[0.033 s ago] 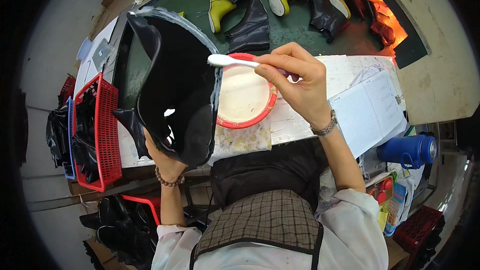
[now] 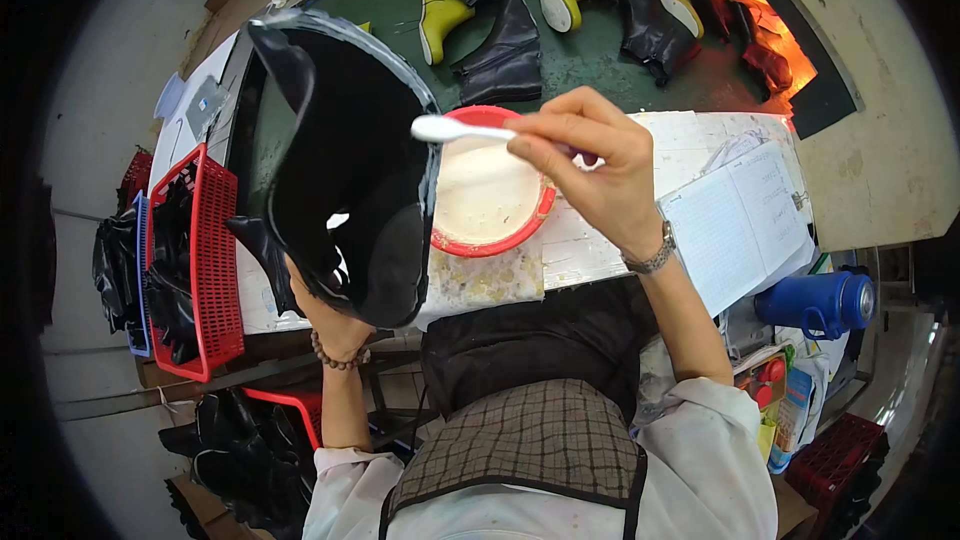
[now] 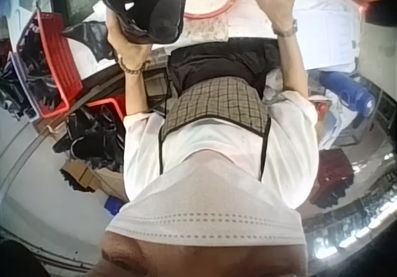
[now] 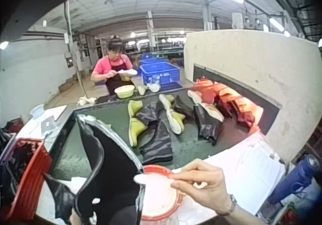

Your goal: The recorder is applying a white liquid glue to the edges and interior of black leather shoe uppers using a toothbrush-like tool in a shoe manufacturing facility.

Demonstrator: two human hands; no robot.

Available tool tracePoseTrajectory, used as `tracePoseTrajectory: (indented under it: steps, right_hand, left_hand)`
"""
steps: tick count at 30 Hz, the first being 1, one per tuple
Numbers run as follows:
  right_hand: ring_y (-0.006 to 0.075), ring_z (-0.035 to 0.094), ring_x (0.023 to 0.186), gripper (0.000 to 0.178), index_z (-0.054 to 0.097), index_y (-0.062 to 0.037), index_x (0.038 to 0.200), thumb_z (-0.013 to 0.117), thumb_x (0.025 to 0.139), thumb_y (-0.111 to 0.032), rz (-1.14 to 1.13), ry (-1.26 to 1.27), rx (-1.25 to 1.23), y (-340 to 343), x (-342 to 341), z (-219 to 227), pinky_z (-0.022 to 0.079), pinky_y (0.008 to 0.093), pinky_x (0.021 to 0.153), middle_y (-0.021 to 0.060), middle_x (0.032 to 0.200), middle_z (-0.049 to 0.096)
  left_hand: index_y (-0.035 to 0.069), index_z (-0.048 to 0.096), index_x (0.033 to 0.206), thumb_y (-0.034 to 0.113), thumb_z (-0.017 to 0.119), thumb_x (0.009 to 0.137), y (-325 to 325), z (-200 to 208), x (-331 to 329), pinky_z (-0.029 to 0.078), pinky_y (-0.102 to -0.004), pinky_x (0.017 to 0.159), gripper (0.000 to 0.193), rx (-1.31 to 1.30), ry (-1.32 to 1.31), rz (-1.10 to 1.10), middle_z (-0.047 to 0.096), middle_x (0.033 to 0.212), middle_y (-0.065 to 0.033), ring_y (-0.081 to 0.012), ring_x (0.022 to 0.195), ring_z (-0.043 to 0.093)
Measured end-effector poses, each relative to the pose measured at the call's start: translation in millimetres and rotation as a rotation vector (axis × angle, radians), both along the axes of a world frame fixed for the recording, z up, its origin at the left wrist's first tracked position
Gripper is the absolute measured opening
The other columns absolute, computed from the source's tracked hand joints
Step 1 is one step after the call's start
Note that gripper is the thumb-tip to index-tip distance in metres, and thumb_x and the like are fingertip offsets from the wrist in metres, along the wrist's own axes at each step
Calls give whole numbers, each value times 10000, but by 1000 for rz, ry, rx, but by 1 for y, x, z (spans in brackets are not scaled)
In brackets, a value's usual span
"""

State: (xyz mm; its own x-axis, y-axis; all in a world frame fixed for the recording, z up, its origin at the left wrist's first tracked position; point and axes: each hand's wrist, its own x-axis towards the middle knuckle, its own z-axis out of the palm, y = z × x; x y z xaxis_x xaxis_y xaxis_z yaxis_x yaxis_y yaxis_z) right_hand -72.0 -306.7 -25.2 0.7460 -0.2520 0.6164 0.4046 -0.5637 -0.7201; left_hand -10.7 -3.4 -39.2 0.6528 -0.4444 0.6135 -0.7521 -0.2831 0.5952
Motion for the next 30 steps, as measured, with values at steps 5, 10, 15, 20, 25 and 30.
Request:
tracePoseTrajectory:
  steps: [5, 10, 15, 20, 25, 30]
  right_hand:
    - [96, 621, 714, 229, 811, -55, 1017, 850, 792, -31, 167, -19, -43, 17, -22, -1, 446, 234, 570, 35, 887, 677]
    - [134, 659, 771, 236, 814, -44, 1011, 858, 780, -27, 269, 105, -38, 25, -37, 6, 518, 246, 648, 60, 890, 698]
    - [116, 644, 717, 132, 796, -8, 969, 814, 847, -55, 303, 257, 90, 21, -31, 5, 507, 269, 629, 62, 802, 687]
    - [222, 675, 732, 112, 788, -66, 872, 769, 869, -176, -73, 425, -288, -11, 3, -36, 526, 347, 638, 41, 818, 692]
    - [211, 649, 765, 139, 744, -104, 773, 763, 816, -234, -132, 313, -739, -14, 14, -49, 527, 380, 669, 3, 786, 615]
    - [180, 666, 760, 98, 795, -103, 877, 804, 832, -190, -54, 441, -582, -26, 6, -39, 507, 321, 628, -5, 852, 676]
  left_hand:
    - [-4, 404, 1514, 113, 912, 708, -6, -15, 12, 476, -383, 1038, 959, -146, -120, 118, 567, 1420, -198, -287, 1240, 606]
    - [0, 415, 1512, 50, 860, 764, -23, -6, 23, 471, -367, 1048, 872, -129, -202, 147, 526, 1453, -200, -304, 1271, 584]
    - [27, 430, 1511, 6, 847, 756, -21, -7, 25, 480, -387, 1072, 863, -83, -195, 118, 449, 1520, -191, -284, 1345, 521]
    - [-90, 643, 1135, -156, 704, 688, 77, -20, 22, 556, -317, 659, 456, -264, 856, -58, 714, 928, -149, -220, 737, 679]
    - [-117, 631, 1084, -84, 599, 712, 96, -13, 10, 398, -309, 424, 375, -651, 1291, -383, 683, 887, -222, -218, 489, 504]
    - [-113, 593, 1163, -81, 564, 678, 124, -54, 18, 335, -293, 322, 488, -731, 1472, -752, 663, 1036, -279, -218, 401, 437]
